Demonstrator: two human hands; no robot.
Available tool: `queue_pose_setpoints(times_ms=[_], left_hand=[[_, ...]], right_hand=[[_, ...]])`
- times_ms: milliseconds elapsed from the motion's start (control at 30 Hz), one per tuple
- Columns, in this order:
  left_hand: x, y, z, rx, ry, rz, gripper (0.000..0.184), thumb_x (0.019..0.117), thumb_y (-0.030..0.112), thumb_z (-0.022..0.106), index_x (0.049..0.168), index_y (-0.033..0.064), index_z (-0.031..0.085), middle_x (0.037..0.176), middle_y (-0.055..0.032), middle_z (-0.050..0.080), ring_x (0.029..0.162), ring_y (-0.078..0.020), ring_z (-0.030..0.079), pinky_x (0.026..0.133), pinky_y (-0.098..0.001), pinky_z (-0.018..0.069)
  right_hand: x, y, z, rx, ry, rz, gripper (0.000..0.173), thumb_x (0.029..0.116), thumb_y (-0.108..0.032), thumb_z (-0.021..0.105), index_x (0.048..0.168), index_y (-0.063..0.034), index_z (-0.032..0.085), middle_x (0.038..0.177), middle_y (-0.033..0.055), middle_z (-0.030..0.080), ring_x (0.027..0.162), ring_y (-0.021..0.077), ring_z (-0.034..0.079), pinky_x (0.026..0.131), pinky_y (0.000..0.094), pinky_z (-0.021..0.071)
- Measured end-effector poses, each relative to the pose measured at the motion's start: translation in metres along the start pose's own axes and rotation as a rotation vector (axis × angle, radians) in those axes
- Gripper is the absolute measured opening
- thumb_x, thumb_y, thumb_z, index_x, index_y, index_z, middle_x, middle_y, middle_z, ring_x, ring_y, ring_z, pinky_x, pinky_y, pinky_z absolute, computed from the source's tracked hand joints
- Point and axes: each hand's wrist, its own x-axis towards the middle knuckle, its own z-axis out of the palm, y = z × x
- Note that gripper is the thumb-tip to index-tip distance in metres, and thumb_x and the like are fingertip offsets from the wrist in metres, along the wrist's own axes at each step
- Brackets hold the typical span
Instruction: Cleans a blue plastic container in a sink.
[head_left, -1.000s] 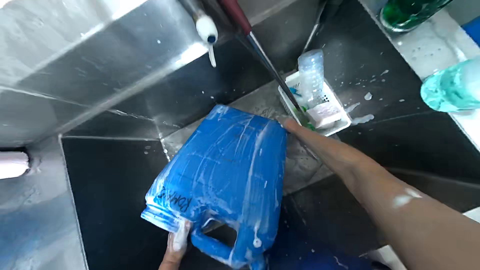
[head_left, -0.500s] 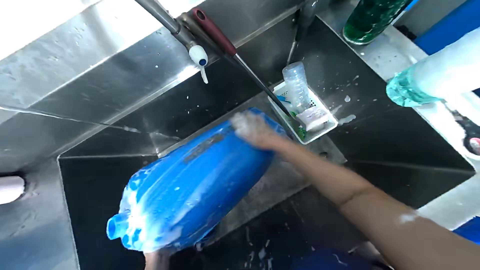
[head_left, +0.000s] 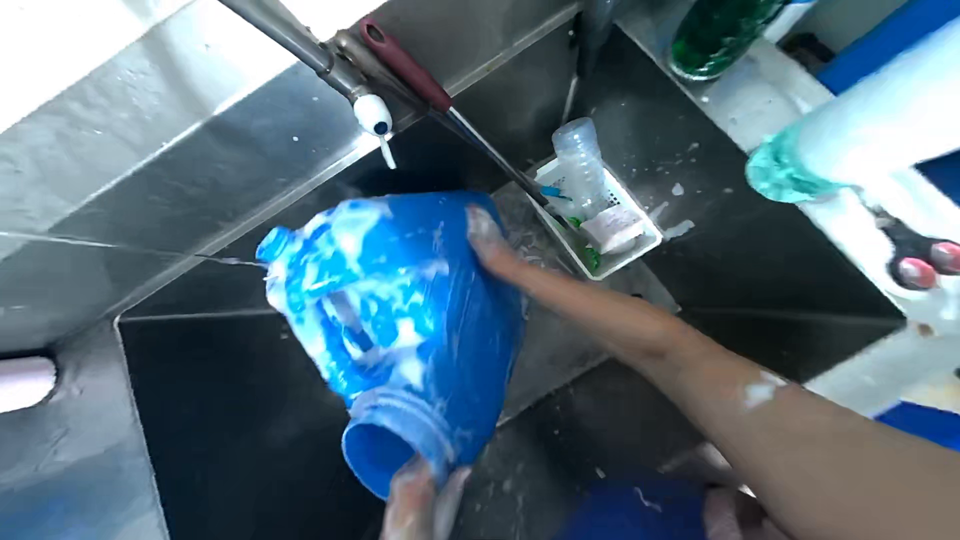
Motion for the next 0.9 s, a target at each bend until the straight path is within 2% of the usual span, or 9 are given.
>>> queue_pose_setpoints(times_ms=[67, 133, 200, 367, 467, 600, 700, 800, 900], left_hand=[[0.024, 0.047, 0.006, -0.045, 0.087, -0.057, 0.021, 0.0837, 0.009, 0.068, 0.093, -0.0102, 0.071, 0.080, -0.0175, 0.073, 0.075, -0.0231, 0.073, 0.073, -0.0381, 0.0583], [0.031, 0.073, -0.005, -0.522, 0.235, -0.242, 0.012, 0.0831, -0.002, 0.062, 0.093, 0.0045, 0.066, 0.079, 0.0072, 0.070, 0.076, 0.0005, 0.067, 0.072, -0.0188, 0.0570], [0.022, 0.088, -0.020, -0.940, 0.341, -0.425, 0.027, 0.0858, -0.007, 0.044, 0.094, 0.0151, 0.057, 0.076, 0.0145, 0.070, 0.071, 0.0039, 0.068, 0.065, -0.0179, 0.0587], [-0.009, -0.001, -0.024, -1.094, 0.408, -0.769, 0.032, 0.1099, 0.017, 0.027, 0.107, 0.0103, 0.059, 0.085, 0.0034, 0.071, 0.079, -0.0058, 0.071, 0.069, -0.0265, 0.0613], [-0.023, -0.070, -0.007, -1.048, 0.422, -0.885, 0.035, 0.1115, 0.024, 0.026, 0.121, 0.0079, 0.056, 0.092, -0.0012, 0.070, 0.082, -0.0088, 0.070, 0.070, -0.0302, 0.0599], [-0.027, -0.094, -0.004, -1.119, 0.358, -0.830, 0.041, 0.1119, 0.026, 0.018, 0.114, 0.0123, 0.057, 0.087, 0.0013, 0.072, 0.078, -0.0078, 0.071, 0.067, -0.0283, 0.0608], [-0.033, -0.088, -0.010, -1.266, 0.398, -0.693, 0.049, 0.1062, 0.020, 0.016, 0.089, 0.0171, 0.061, 0.078, 0.0031, 0.074, 0.071, -0.0070, 0.072, 0.061, -0.0264, 0.0611], [-0.032, -0.049, -0.050, -1.237, 0.309, -0.460, 0.039, 0.0945, 0.016, 0.036, 0.081, 0.0194, 0.072, 0.081, 0.0024, 0.077, 0.073, -0.0053, 0.073, 0.063, -0.0244, 0.0616], [-0.010, 0.026, -0.079, -1.089, 0.252, -0.320, 0.017, 0.0859, 0.018, 0.062, 0.094, 0.0247, 0.076, 0.088, 0.0082, 0.077, 0.079, 0.0000, 0.072, 0.069, -0.0202, 0.0608]], right_hand=[[-0.055, -0.077, 0.001, -0.068, -0.073, -0.305, 0.053, 0.1031, -0.016, 0.055, 0.147, 0.0109, 0.045, 0.155, 0.0297, 0.042, 0.147, 0.0407, 0.038, 0.123, 0.0526, 0.0305], [-0.132, -0.140, -0.002, -0.153, -0.192, -0.580, 0.043, 0.0969, -0.020, 0.064, 0.135, 0.0005, 0.064, 0.143, 0.0213, 0.059, 0.138, 0.0399, 0.051, 0.113, 0.0574, 0.0403], [-0.186, -0.164, -0.011, -0.199, -0.212, -0.691, 0.036, 0.0949, -0.019, 0.064, 0.128, -0.0077, 0.072, 0.138, 0.0138, 0.066, 0.136, 0.0403, 0.054, 0.108, 0.0603, 0.0431], [-0.181, -0.052, -0.088, -0.666, -0.229, -0.444, 0.044, 0.0965, -0.017, 0.065, 0.140, -0.0074, 0.062, 0.150, 0.0181, 0.054, 0.146, 0.0404, 0.042, 0.115, 0.0643, 0.0339], [-0.172, -0.036, -0.140, -0.679, -0.201, -0.318, 0.032, 0.1030, -0.007, 0.050, 0.129, 0.0010, 0.067, 0.133, 0.0215, 0.065, 0.129, 0.0374, 0.060, 0.109, 0.0557, 0.0459], [-0.130, -0.041, -0.116, -0.516, -0.205, -0.195, 0.044, 0.1038, -0.017, 0.056, 0.144, 0.0014, 0.055, 0.147, 0.0296, 0.051, 0.139, 0.0443, 0.047, 0.116, 0.0568, 0.0373], [-0.105, -0.032, -0.110, -0.643, -0.375, -0.193, 0.032, 0.1072, -0.019, 0.050, 0.128, -0.0007, 0.066, 0.127, 0.0257, 0.064, 0.122, 0.0442, 0.061, 0.102, 0.0608, 0.0477], [-0.073, -0.043, -0.168, -0.721, -0.197, -0.043, 0.034, 0.1069, -0.019, 0.052, 0.134, -0.0014, 0.062, 0.132, 0.0265, 0.063, 0.122, 0.0457, 0.061, 0.103, 0.0640, 0.0463], [-0.032, -0.027, -0.211, -0.929, -0.169, -0.004, 0.057, 0.0966, -0.009, 0.068, 0.151, -0.0091, 0.051, 0.165, 0.0303, 0.022, 0.151, 0.0560, 0.016, 0.113, 0.0815, 0.0107]])
